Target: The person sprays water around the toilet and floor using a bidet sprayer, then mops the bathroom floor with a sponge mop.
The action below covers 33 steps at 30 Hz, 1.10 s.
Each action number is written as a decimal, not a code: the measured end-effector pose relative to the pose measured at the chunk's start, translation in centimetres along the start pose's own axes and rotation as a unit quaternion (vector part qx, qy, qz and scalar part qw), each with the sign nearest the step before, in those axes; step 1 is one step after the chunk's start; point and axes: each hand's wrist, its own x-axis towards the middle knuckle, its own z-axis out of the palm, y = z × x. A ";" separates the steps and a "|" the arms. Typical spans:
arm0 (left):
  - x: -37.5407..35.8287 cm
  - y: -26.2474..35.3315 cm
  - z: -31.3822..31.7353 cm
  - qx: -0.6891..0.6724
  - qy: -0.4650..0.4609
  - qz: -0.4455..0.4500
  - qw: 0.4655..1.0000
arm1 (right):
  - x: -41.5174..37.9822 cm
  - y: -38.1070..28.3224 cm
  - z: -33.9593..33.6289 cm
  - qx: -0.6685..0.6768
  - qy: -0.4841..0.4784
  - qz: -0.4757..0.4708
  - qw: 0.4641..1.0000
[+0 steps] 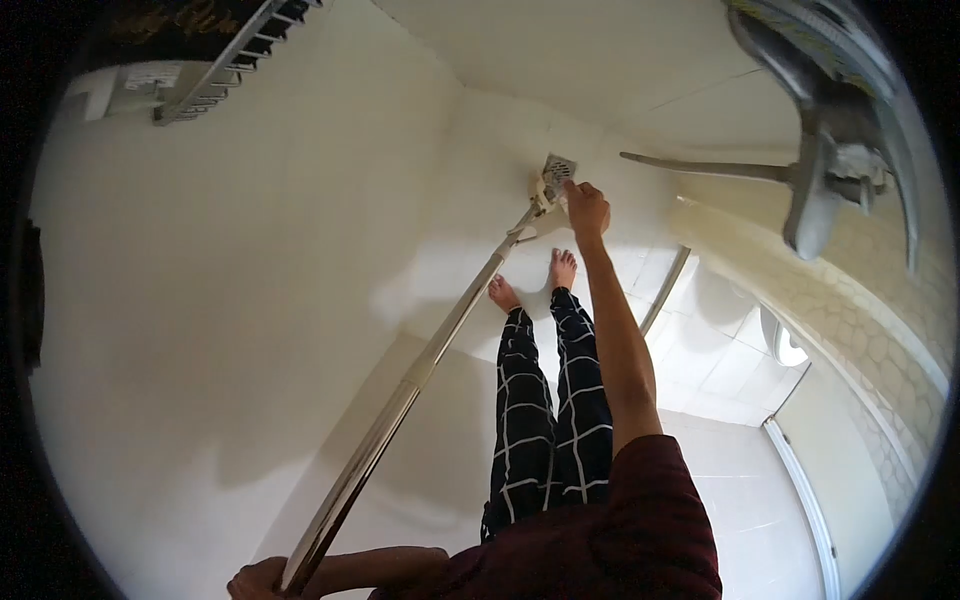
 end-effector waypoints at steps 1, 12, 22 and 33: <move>0.2 -0.7 0.7 0.009 0.006 -0.009 1.000 | -0.5 -0.5 -0.2 -0.030 -0.007 -0.008 0.999; -0.5 0.2 0.1 0.082 -0.035 -0.133 0.987 | -4.9 1.2 1.2 -0.032 -0.033 -0.207 0.977; 8.8 3.2 3.7 -0.136 -0.113 0.106 0.979 | 4.1 -1.7 -3.5 0.170 -0.055 -0.028 0.984; 6.5 2.4 5.6 -0.050 -0.149 -0.029 0.987 | -12.9 -10.7 -5.2 0.151 -0.032 -0.121 0.981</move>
